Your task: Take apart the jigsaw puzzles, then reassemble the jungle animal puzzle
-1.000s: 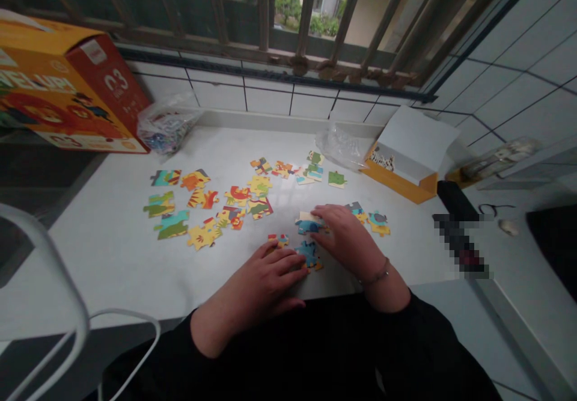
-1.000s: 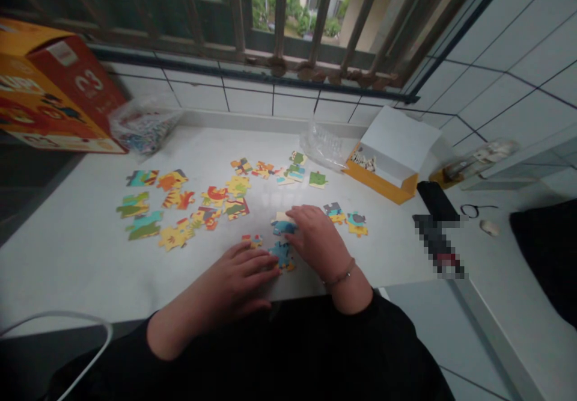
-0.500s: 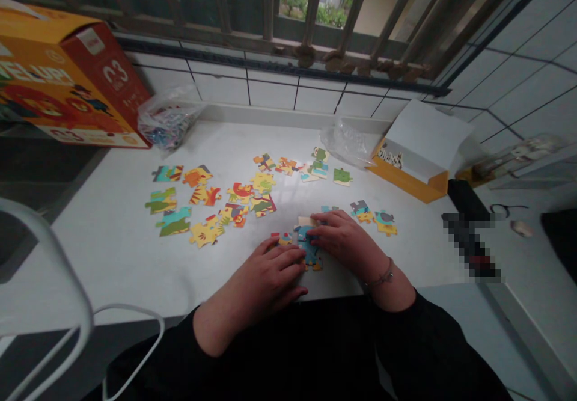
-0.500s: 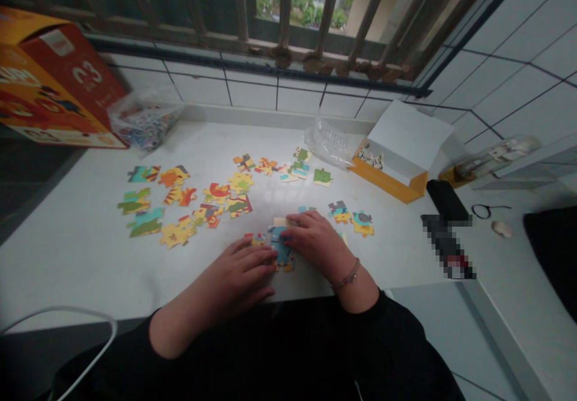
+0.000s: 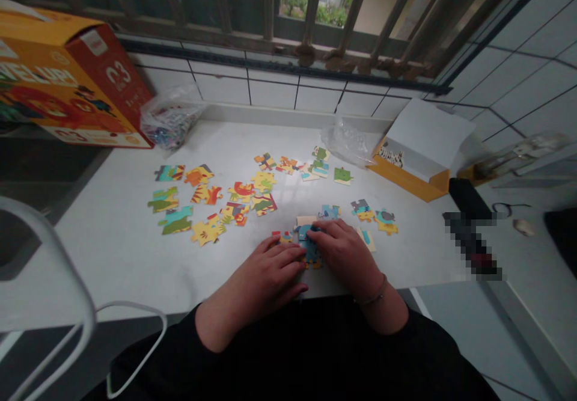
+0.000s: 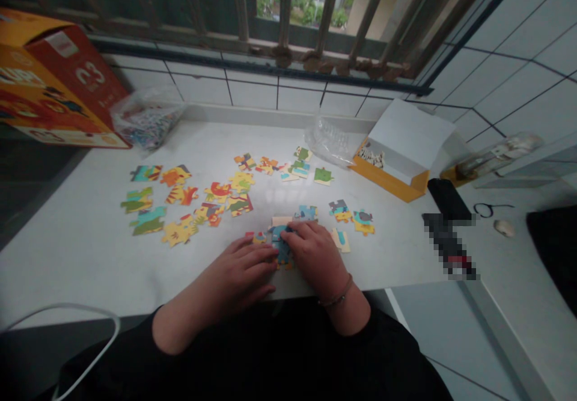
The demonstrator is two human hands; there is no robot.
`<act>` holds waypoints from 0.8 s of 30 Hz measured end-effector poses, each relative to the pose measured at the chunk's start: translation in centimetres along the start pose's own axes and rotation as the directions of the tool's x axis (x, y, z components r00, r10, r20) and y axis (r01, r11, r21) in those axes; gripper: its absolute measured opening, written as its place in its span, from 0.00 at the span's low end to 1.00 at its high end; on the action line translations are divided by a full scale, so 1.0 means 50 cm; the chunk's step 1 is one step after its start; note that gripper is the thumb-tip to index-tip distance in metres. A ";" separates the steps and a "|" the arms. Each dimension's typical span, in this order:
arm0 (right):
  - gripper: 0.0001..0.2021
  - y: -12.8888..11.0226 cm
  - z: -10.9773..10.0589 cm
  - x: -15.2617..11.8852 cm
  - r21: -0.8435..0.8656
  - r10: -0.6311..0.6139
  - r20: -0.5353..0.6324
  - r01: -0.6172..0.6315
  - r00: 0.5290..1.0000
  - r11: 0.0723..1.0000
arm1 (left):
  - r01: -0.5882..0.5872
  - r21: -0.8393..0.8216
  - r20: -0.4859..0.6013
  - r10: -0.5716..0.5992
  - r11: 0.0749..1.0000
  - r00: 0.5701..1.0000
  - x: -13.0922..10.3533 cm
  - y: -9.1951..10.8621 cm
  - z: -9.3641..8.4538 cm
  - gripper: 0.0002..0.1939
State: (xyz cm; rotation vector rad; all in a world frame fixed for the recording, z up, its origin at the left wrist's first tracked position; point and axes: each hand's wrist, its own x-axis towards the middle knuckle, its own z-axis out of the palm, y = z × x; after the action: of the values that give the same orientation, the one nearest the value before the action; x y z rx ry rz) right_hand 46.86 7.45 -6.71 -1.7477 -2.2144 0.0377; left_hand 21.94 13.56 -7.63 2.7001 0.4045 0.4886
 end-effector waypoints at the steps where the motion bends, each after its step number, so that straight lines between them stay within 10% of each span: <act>1: 0.14 -0.005 -0.001 0.000 -0.011 0.002 -0.003 -0.002 1.000 1.000 | -0.001 0.002 0.002 0.001 1.000 1.000 0.000 0.000 0.001 0.14; 10: 0.25 -0.062 0.001 -0.040 -0.094 0.052 0.032 -0.048 0.998 0.994 | 0.157 0.113 -0.253 -0.124 0.981 0.959 -0.002 -0.012 -0.012 0.07; 14: 0.37 -0.081 0.011 -0.070 -0.069 0.079 0.036 -0.077 0.996 0.995 | 0.197 0.109 -0.203 -0.172 0.974 0.964 -0.009 -0.025 -0.019 0.08; 24: 0.26 -0.063 0.017 -0.053 -0.107 0.081 0.015 -0.079 0.997 0.991 | 0.142 0.108 -0.159 -0.124 0.984 0.979 -0.018 -0.034 -0.023 0.07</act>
State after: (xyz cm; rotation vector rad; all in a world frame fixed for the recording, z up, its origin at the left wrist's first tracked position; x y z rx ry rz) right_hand 44.21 4.29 -7.43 -1.9003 -2.1959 -0.0464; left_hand 20.31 15.13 -7.58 2.7339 0.6726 0.6522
